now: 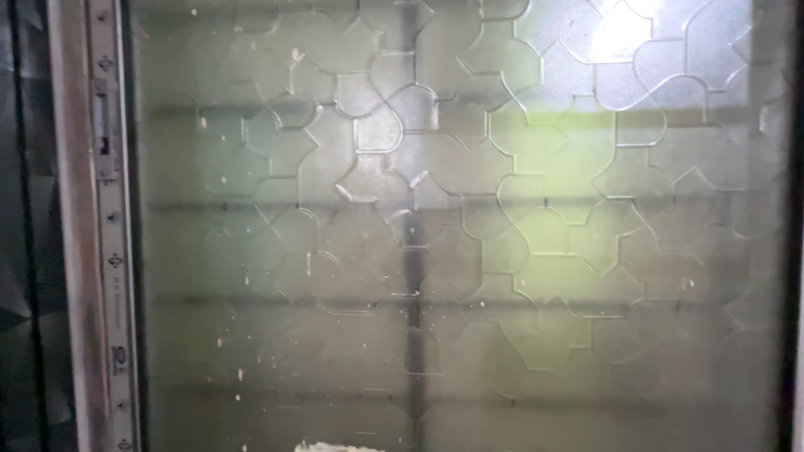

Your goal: The person wipes a textured glass window with a white cloth using both hands. They move the cloth in circular and back-and-forth motions across the surface, covering different areas of the window pane.

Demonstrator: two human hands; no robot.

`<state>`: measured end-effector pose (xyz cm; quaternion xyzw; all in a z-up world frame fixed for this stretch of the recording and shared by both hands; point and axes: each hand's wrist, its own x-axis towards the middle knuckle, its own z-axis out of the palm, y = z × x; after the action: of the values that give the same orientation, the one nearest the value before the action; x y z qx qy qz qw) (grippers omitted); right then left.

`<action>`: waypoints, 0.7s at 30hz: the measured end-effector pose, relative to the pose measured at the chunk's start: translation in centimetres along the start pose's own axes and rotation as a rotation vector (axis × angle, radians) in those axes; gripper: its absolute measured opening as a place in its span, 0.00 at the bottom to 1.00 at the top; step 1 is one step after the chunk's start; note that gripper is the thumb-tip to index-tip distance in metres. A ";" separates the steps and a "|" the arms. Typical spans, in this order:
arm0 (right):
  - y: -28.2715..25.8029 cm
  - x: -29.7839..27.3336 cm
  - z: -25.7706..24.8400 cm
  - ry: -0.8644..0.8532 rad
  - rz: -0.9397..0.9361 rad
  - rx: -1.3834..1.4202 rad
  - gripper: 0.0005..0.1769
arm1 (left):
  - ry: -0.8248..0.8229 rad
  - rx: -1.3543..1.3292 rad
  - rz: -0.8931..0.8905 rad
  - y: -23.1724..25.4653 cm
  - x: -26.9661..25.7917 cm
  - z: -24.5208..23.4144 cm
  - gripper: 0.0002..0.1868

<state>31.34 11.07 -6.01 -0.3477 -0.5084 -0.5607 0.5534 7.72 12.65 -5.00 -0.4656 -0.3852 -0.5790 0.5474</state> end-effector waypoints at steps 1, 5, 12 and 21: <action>-0.8 0.3 0.0 -0.004 -0.008 0.008 0.33 | -0.008 0.001 0.012 -1.1 -0.3 0.0 0.42; -2.7 3.3 -1.0 -0.028 -0.057 0.034 0.34 | -0.045 -0.010 0.056 -3.5 0.5 -1.0 0.45; -1.9 10.3 -2.5 -0.207 -0.004 0.052 0.42 | -0.293 -0.108 0.067 -1.8 9.0 -3.4 0.51; 3.0 8.4 -3.6 -0.077 0.061 -0.039 0.44 | -0.311 -0.218 0.142 6.2 12.8 -2.6 0.50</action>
<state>33.68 5.75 1.67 -0.3949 -0.5075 -0.5397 0.5434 14.03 6.00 6.20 -0.6317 -0.3665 -0.4983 0.4672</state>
